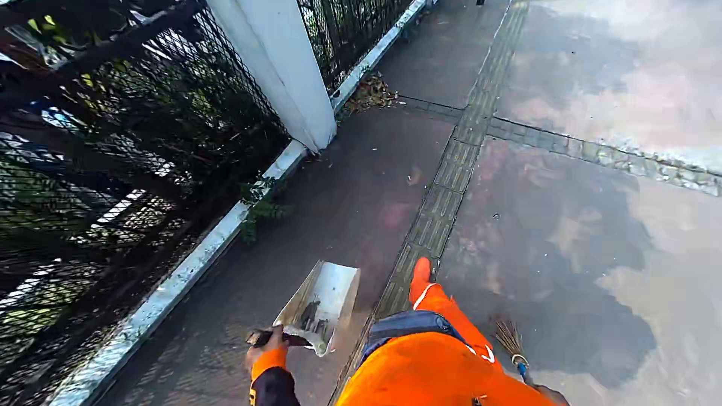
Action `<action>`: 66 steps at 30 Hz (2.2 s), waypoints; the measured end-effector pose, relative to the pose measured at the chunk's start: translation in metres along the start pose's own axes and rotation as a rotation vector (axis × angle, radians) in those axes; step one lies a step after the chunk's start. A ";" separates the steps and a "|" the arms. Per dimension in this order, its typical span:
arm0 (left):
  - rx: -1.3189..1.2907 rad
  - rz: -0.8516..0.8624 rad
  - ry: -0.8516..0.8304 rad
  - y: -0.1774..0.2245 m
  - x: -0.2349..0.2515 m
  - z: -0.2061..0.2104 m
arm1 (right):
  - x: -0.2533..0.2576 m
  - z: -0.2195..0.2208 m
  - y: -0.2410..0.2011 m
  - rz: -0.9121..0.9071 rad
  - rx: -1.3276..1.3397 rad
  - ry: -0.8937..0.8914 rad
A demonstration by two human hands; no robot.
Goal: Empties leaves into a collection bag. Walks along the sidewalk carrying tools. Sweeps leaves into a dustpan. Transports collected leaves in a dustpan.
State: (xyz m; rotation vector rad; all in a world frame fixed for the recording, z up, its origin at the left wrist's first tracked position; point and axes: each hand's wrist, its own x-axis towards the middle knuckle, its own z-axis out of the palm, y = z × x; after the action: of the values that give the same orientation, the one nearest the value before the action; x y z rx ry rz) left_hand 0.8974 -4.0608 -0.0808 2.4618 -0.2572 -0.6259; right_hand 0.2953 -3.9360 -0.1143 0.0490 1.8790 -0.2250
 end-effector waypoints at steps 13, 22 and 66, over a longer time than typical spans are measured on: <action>-0.033 0.038 0.019 0.391 0.068 0.241 | 0.018 0.040 -0.600 -0.370 -0.027 -0.043; 0.111 -0.091 -0.106 0.628 0.168 0.425 | 0.026 0.130 -0.910 -0.322 -0.241 -0.011; 0.253 -0.402 0.118 1.109 0.518 0.944 | 0.171 0.490 -1.941 -0.580 -1.461 0.140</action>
State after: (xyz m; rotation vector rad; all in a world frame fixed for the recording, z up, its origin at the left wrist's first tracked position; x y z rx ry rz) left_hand 0.8403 -5.5877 -0.3138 2.8114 0.2263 -0.6387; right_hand 0.4167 -5.9407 -0.1681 -1.4855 1.7437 0.8036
